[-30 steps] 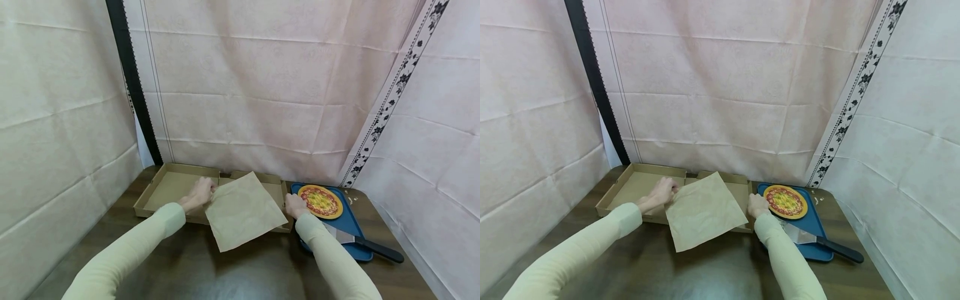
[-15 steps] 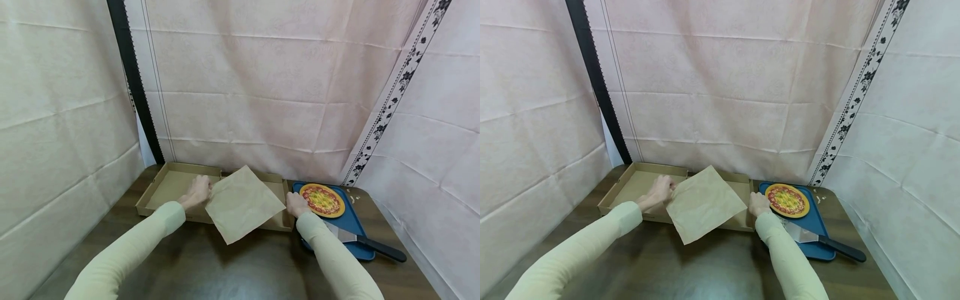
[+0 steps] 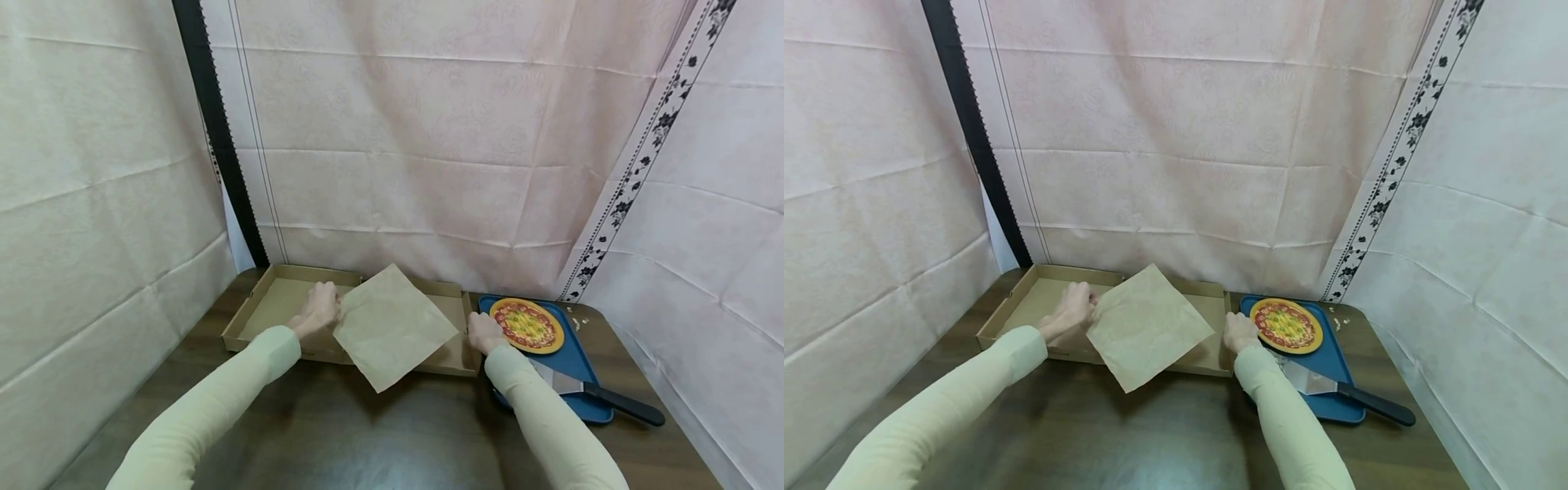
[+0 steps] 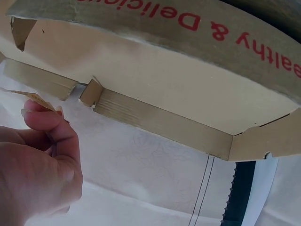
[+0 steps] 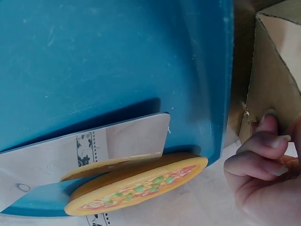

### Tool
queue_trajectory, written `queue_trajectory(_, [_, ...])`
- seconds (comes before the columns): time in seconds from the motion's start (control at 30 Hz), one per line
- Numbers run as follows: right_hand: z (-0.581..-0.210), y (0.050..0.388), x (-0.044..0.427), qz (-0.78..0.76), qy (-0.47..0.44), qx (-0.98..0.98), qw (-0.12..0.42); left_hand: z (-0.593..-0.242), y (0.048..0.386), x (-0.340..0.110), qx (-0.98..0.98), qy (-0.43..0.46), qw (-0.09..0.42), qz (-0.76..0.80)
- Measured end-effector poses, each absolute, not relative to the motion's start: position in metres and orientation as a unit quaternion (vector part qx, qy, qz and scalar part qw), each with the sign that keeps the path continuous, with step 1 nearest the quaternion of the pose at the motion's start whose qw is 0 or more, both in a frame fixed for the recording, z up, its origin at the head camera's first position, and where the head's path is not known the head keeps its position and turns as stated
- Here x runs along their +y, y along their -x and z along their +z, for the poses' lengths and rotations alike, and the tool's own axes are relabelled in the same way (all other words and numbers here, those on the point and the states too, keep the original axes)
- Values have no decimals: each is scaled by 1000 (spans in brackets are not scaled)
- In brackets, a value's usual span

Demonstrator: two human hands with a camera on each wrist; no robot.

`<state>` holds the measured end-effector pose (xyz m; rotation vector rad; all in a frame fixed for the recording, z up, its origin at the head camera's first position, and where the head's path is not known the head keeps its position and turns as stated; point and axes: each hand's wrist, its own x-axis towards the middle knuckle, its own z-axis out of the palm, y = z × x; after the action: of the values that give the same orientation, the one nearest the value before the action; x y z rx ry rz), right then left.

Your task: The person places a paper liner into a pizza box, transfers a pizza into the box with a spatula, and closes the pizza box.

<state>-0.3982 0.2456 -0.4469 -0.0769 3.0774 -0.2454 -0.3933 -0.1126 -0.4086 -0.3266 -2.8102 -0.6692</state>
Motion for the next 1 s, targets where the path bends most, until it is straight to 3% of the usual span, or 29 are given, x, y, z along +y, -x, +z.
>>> queue_trajectory(1.0, [-447,397,243,-80,21,996,32,-409,400,-136,-967,66,116,-219])
